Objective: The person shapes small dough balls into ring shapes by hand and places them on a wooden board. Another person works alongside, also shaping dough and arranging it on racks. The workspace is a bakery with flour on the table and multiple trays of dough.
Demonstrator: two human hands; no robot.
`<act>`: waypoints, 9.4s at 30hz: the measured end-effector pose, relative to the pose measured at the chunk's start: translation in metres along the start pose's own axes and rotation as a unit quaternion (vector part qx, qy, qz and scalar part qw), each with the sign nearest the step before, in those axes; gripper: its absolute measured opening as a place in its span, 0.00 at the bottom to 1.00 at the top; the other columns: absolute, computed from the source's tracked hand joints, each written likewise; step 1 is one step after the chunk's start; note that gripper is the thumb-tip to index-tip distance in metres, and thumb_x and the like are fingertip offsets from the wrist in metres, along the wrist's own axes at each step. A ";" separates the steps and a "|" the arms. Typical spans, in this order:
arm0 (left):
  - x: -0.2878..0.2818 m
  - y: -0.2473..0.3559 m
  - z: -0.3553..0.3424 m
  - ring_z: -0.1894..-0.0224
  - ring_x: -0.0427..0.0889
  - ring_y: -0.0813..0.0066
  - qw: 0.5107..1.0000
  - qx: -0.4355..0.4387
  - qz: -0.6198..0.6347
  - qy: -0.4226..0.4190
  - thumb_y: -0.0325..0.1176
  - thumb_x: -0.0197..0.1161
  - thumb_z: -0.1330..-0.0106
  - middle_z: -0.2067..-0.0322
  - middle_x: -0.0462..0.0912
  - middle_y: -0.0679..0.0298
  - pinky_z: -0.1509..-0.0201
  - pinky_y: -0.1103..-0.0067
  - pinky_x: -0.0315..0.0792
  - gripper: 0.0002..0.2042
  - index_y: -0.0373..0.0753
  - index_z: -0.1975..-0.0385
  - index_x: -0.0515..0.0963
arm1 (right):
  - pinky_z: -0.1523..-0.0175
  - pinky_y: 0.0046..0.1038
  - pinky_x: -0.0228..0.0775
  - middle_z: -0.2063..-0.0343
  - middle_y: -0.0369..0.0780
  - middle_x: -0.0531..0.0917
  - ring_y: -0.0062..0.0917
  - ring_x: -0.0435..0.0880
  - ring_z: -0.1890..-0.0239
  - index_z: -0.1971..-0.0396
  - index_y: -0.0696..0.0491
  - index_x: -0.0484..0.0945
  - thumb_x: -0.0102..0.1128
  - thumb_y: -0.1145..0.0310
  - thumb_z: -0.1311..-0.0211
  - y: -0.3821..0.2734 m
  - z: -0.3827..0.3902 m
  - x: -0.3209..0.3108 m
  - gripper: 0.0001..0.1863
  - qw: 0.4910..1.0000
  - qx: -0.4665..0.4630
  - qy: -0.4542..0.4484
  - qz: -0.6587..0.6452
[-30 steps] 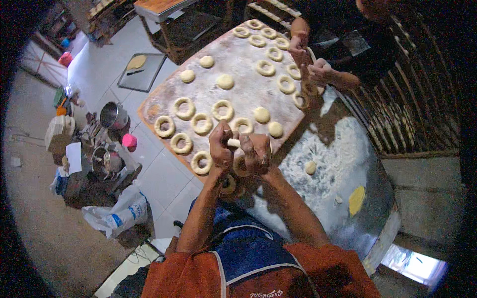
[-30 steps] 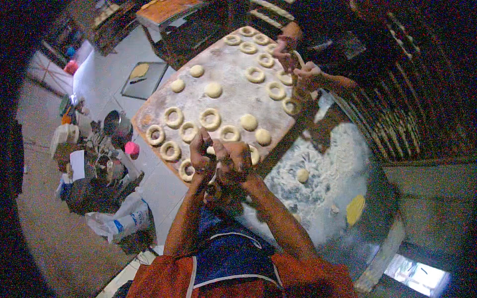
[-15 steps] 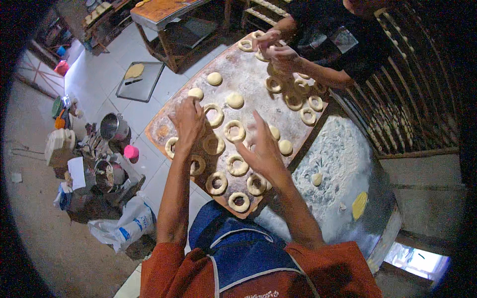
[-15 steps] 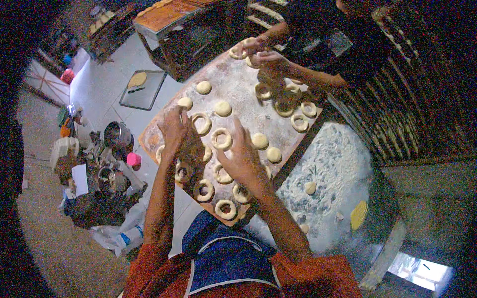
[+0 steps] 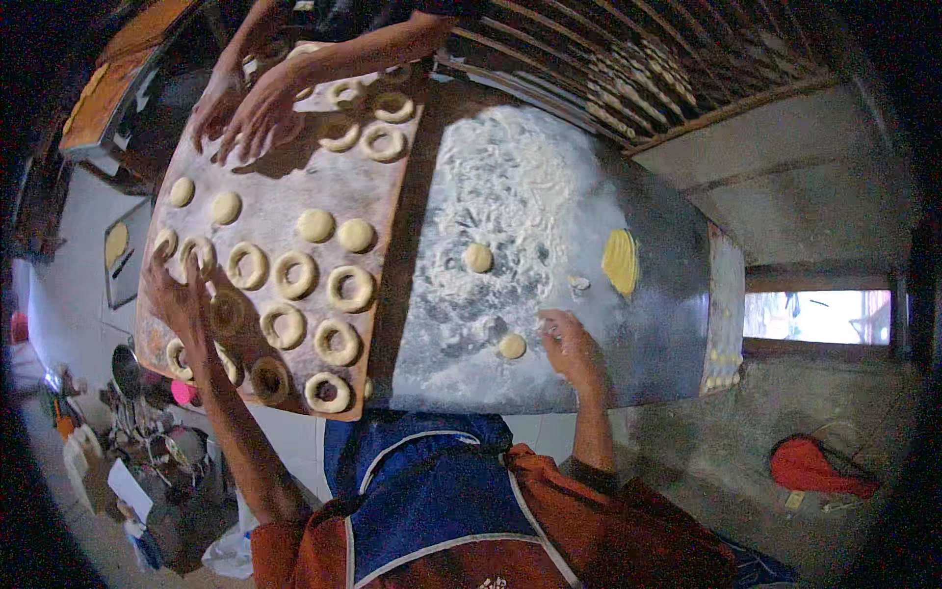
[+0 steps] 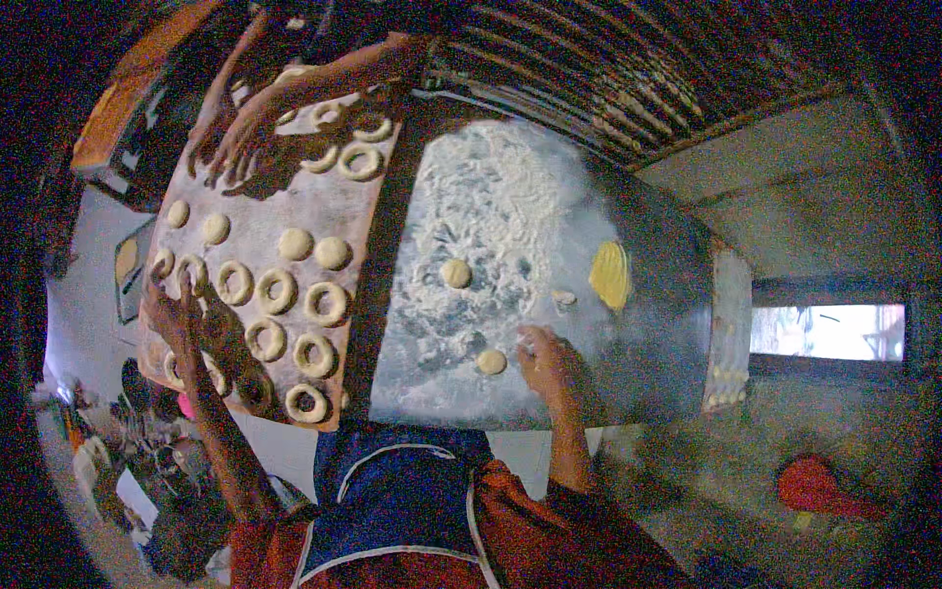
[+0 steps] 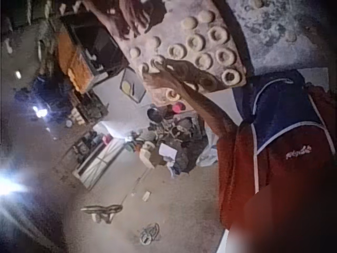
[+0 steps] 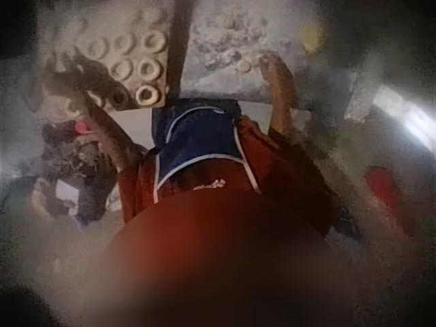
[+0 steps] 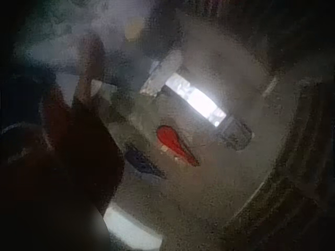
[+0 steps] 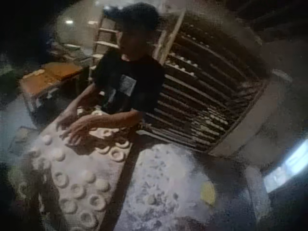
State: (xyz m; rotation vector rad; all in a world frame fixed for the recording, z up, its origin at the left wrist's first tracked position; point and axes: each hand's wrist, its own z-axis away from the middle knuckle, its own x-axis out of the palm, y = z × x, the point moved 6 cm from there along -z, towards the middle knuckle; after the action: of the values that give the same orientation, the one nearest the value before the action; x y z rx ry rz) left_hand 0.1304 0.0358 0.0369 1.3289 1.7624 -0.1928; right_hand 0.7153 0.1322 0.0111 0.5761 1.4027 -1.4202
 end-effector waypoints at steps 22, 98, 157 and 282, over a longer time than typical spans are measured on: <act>0.024 0.424 0.289 0.63 0.79 0.75 0.696 -0.242 0.562 -0.377 0.31 0.60 0.33 0.66 0.81 0.60 0.58 0.79 0.75 0.10 0.31 0.59 0.77 | 0.56 0.27 0.75 0.64 0.41 0.78 0.28 0.81 0.59 0.46 0.54 0.59 0.72 0.73 0.57 0.049 0.032 -0.002 0.37 0.836 -0.059 -0.012 -0.546; -0.066 -0.174 0.048 0.64 0.80 0.59 0.965 -0.229 0.121 -0.038 0.33 0.63 0.41 0.66 0.81 0.53 0.58 0.70 0.73 0.12 0.33 0.61 0.78 | 0.61 0.37 0.71 0.71 0.48 0.76 0.41 0.78 0.67 0.61 0.55 0.69 0.56 0.70 0.51 -0.490 -0.066 0.179 0.15 0.874 -0.376 -0.284 -0.121; 0.068 0.384 0.263 0.80 0.67 0.66 0.623 -0.375 0.677 -0.116 0.38 0.47 0.30 0.83 0.65 0.62 0.74 0.70 0.65 0.13 0.36 0.75 0.65 | 0.76 0.30 0.65 0.87 0.34 0.74 0.20 0.75 0.81 0.67 0.56 0.81 0.51 0.52 0.35 -0.002 -0.023 0.022 0.21 0.857 -0.040 -0.086 -0.506; 0.056 0.347 0.240 0.77 0.67 0.73 0.802 -0.228 0.474 -0.284 0.44 0.45 0.31 0.80 0.66 0.70 0.73 0.76 0.63 0.16 0.41 0.76 0.67 | 0.69 0.27 0.65 0.88 0.29 0.67 0.18 0.68 0.80 0.88 0.57 0.69 0.49 0.54 0.31 -0.038 -0.021 0.074 0.27 0.865 -0.013 -0.057 -0.499</act>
State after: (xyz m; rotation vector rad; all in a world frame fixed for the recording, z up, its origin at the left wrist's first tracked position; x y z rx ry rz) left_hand 0.5505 0.0764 -0.0168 1.4234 0.4587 0.3516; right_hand 0.6477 0.1204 -0.0409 -0.3486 1.6971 -2.1704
